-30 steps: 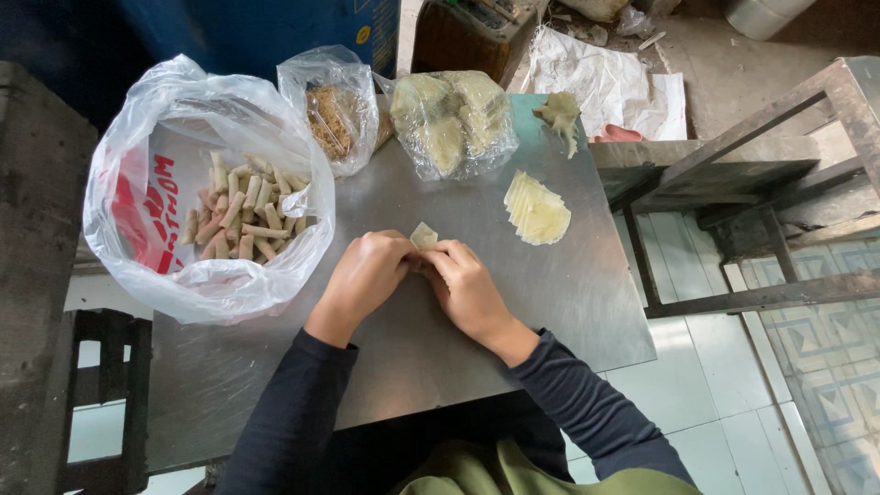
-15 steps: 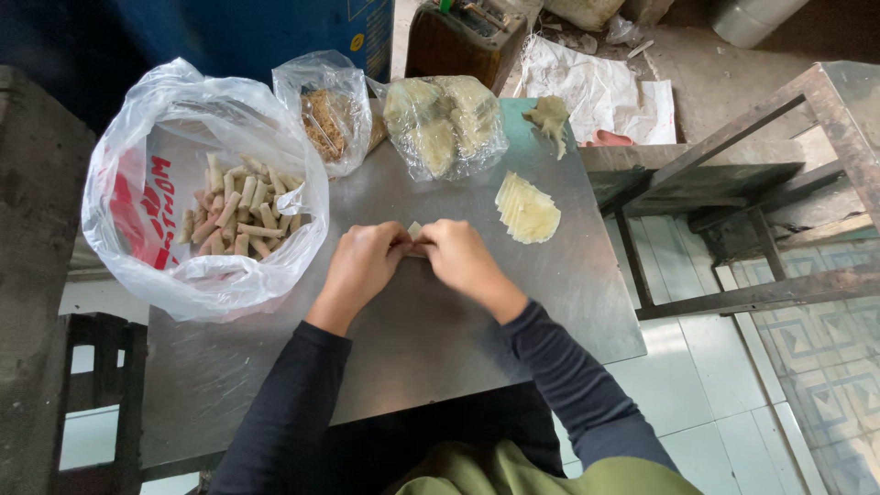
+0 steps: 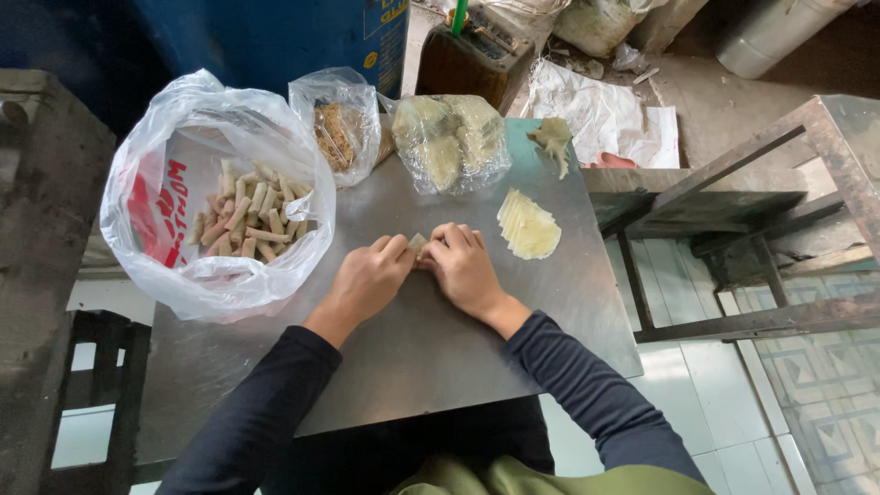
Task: The person sits at a stainless steel table and folds thin dough wrappers around a brown filling, using a small spoon to scoop filling from a plastic container onto each wrapper. They fold and press each wrapper closed and place the finished filled rolls into a plastic bag holding many similar rolls.
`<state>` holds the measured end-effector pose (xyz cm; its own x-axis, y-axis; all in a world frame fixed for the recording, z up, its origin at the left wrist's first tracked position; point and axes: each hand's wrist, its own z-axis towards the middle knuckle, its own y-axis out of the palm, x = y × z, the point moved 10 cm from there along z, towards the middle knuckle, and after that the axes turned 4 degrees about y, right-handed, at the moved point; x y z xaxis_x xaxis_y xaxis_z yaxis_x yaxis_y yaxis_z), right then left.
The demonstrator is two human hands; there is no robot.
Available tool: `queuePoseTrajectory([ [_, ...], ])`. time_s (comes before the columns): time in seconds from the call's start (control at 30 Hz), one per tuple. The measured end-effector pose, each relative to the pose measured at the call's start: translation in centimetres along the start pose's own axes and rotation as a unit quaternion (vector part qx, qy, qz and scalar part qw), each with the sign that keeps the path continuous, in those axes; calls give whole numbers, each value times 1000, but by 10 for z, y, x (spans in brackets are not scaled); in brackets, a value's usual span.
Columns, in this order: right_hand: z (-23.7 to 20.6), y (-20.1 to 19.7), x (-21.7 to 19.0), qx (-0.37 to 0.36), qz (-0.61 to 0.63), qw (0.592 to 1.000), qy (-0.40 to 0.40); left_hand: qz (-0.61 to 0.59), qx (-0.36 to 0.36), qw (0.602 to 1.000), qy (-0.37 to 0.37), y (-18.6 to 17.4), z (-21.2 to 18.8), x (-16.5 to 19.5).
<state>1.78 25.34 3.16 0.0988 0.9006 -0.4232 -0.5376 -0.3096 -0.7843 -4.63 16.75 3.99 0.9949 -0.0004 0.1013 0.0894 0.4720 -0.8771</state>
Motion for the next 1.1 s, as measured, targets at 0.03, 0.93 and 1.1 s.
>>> queuePoseTrajectory([
  [0.03,2,3,6,2,2,999,34,-44,13,995,-84,-3,0,-14],
  [0.93,13,10,29,-57,66,992,86,-107,126,976,-139,-13,-5,-30],
  [1.1,10,6,21,11,2,995,99,-56,124,972,-191,-9,-8,-29],
])
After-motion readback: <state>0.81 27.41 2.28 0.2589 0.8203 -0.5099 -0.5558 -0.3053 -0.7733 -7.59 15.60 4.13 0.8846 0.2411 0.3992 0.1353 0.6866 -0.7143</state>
